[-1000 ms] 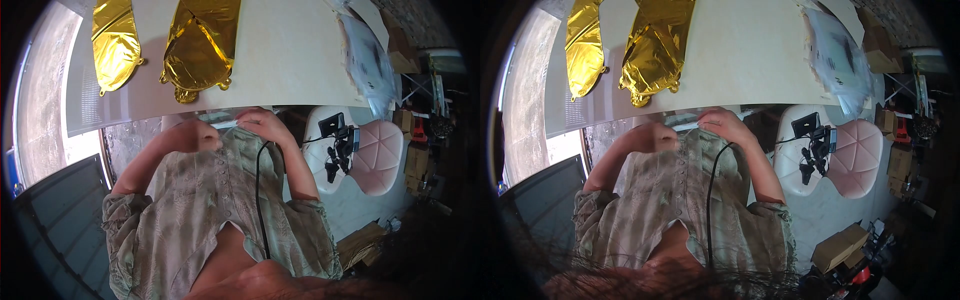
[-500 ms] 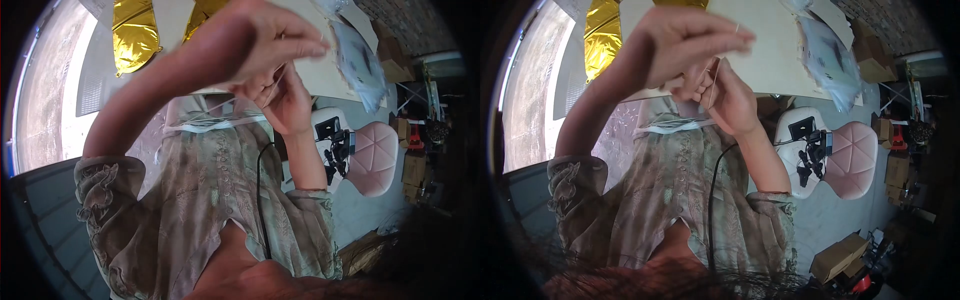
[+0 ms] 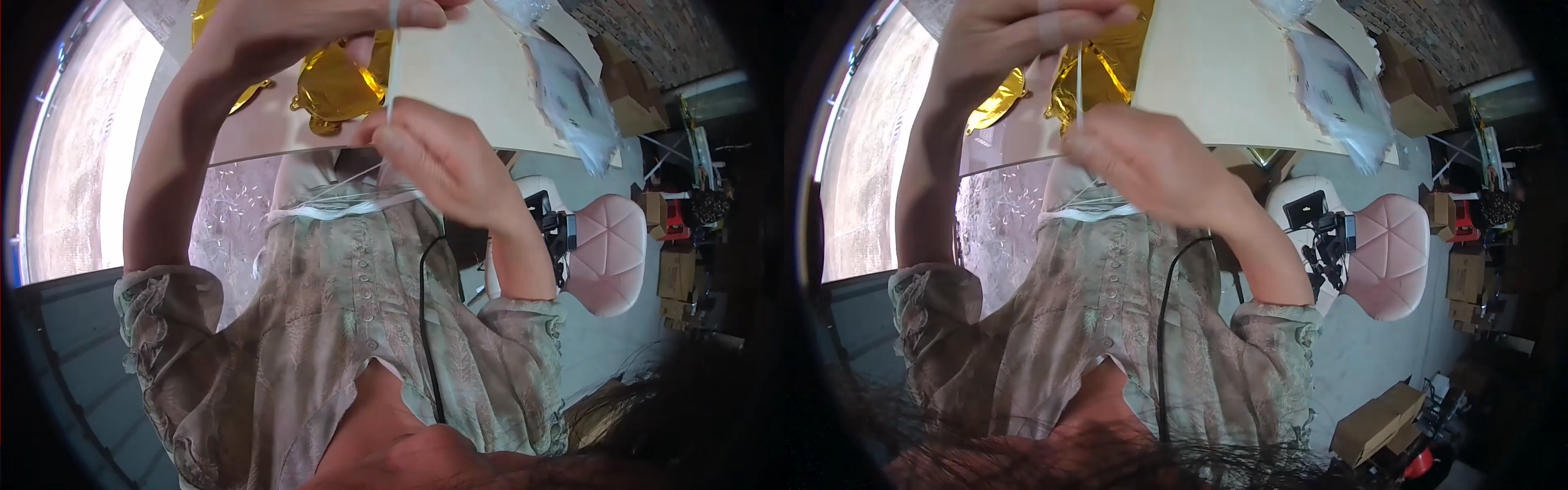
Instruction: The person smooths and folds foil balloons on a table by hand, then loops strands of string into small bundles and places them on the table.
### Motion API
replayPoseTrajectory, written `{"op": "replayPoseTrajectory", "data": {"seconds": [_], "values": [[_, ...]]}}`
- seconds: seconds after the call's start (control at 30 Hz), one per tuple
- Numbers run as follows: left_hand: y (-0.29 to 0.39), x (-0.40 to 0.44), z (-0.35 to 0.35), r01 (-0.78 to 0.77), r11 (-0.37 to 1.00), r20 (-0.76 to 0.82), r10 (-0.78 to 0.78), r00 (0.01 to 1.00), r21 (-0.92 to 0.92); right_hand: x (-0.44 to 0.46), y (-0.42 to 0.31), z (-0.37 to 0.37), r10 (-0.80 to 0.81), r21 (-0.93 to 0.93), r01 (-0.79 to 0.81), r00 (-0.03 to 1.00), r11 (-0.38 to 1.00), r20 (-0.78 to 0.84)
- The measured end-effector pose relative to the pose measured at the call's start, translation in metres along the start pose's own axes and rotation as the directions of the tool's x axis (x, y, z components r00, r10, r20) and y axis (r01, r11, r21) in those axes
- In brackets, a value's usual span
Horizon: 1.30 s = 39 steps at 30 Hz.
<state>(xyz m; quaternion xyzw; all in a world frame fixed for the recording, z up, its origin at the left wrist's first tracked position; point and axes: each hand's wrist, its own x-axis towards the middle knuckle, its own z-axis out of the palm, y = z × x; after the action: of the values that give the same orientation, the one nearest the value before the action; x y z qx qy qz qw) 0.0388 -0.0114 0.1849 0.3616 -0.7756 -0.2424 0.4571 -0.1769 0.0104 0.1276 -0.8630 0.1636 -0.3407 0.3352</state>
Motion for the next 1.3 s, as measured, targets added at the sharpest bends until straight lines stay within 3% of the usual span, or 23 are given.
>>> {"op": "replayPoseTrajectory", "data": {"seconds": [0.03, 0.1, 0.13, 0.17, 0.23, 0.27, 0.37, 0.5, 0.53, 0.63, 0.7, 0.73, 0.77, 0.83, 0.87, 0.9, 0.97, 1.03, 1.1, 1.13, 1.17, 1.23, 1.3], "values": [[-0.016, -0.001, 0.004, 0.003, 1.0, -0.004, -0.003, 1.0, 0.001, 0.0, -0.008, -0.003, -0.001, 0.002, 0.001, 1.0, 1.0, 0.005], [-0.034, -0.005, 0.006, -0.276, 0.856, 0.178, 0.218, 0.959, 0.436, 0.006, -0.032, -0.023, -0.043, -0.022, 0.041, 0.997, 0.999, -0.06], [-0.015, -0.002, -0.008, -0.209, 0.887, 0.514, -0.036, 0.857, 0.411, 0.009, -0.024, -0.032, -0.009, 0.041, 0.014, 0.991, 0.999, -0.131], [-0.024, -0.009, -0.006, -0.165, 0.931, 0.519, 0.322, 0.791, -0.326, 0.013, -0.016, -0.04, 0.025, 0.108, -0.003, 0.979, 0.994, -0.201], [-0.024, 0.014, -0.015, -0.45, 0.715, 0.308, 0.661, 0.685, -0.535, 0.015, -0.002, -0.04, 0.056, 0.113, -0.031, 0.972, 0.993, -0.229], [-0.016, 0.016, -0.014, -0.447, 0.714, 0.306, 0.66, 0.686, -0.539, 0.014, 0.004, -0.031, 0.054, 0.049, -0.046, 0.981, 0.998, -0.188], [0.011, 0.014, -0.015, 0.034, 0.987, 0.12, -0.053, 0.991, 0.155, 0.019, -0.015, -0.021, -0.083, -0.132, 0.089, 0.995, 0.987, 0.046], [-0.01, -0.002, -0.009, -0.409, 0.905, 0.471, 0.413, 0.779, -0.118, 0.022, -0.012, -0.051, -0.021, 0.042, 0.032, 0.972, 0.999, -0.233], [0.013, -0.005, -0.015, -0.128, 0.949, 0.292, 0.215, 0.932, -0.289, 0.022, 0.002, -0.038, -0.014, -0.04, 0.007, 0.983, 0.999, -0.185], [0.002, 0.006, -0.02, -0.091, 0.995, 0.103, 0.087, 0.991, 0.032, 0.019, -0.016, -0.018, -0.08, -0.194, 0.108, 0.985, 0.975, 0.15], [-0.017, -0.013, -0.009, 0.024, 0.983, 0.309, -0.08, 0.948, 0.182, 0.02, -0.023, -0.032, -0.087, 0.198, 0.104, 0.992, 0.975, -0.091], [-0.013, -0.012, -0.007, -0.295, 0.955, 0.464, 0.258, 0.847, 0.008, 0.021, -0.02, -0.039, -0.075, 0.322, 0.129, 0.982, 0.938, -0.175], [-0.003, -0.015, -0.014, -0.303, 0.953, 0.472, 0.264, 0.841, 0.007, 0.028, -0.006, -0.05, -0.044, 0.202, 0.084, 0.98, 0.976, -0.192], [0.014, -0.025, -0.032, 0.199, 0.978, -0.001, -0.199, 0.98, -0.067, 0.022, -0.008, -0.043, 0.12, -0.112, -0.13, 0.989, 0.985, -0.087], [0.008, -0.008, -0.022, -0.156, 0.914, -0.069, 0.14, 0.988, -0.373, 0.016, -0.01, -0.034, 0.047, -0.096, -0.046, 0.999, 0.994, 0.011], [-0.031, 0.001, -0.031, -0.136, 0.974, -0.129, 0.16, 0.979, 0.181, 0.014, -0.005, -0.027, -0.027, -0.069, 0.035, 0.993, 0.997, 0.113], [-0.01, 0.0, -0.016, 0.125, 0.952, 0.303, -0.211, 0.929, 0.279, 0.017, -0.021, -0.054, -0.026, 0.058, 0.021, 0.996, 0.998, 0.088], [-0.01, -0.01, 0.002, -0.182, 0.812, 0.253, 0.373, 0.893, -0.555, 0.021, 0.002, -0.061, 0.153, 0.033, -0.151, 0.987, 0.988, -0.046], [0.007, -0.003, -0.019, -0.036, 0.934, 0.093, 0.073, 0.993, -0.355, 0.015, 0.017, -0.03, -0.008, -0.132, 0.014, 0.999, 0.991, 0.049], [-0.006, -0.001, -0.009, 0.167, 0.985, -0.085, -0.169, 0.982, -0.03, 0.013, 0.0, -0.026, -0.103, -0.111, 0.112, 0.991, 0.987, 0.09], [-0.014, 0.001, -0.002, 0.013, 0.981, 0.087, -0.03, 0.996, 0.196, 0.017, -0.008, -0.029, -0.123, -0.007, 0.124, 0.991, 0.992, 0.057], [-0.036, -0.014, -0.004, -0.32, 0.947, 0.374, 0.292, 0.88, 0.014, 0.025, -0.008, -0.043, -0.068, 0.253, 0.055, 0.997, 0.966, 0.045], [-0.018, -0.022, -0.014, -0.243, 0.961, 0.51, 0.275, 0.815, -0.13, 0.033, 0.009, -0.064, 0.083, 0.545, -0.118, 0.993, 0.83, 0.089]]}}
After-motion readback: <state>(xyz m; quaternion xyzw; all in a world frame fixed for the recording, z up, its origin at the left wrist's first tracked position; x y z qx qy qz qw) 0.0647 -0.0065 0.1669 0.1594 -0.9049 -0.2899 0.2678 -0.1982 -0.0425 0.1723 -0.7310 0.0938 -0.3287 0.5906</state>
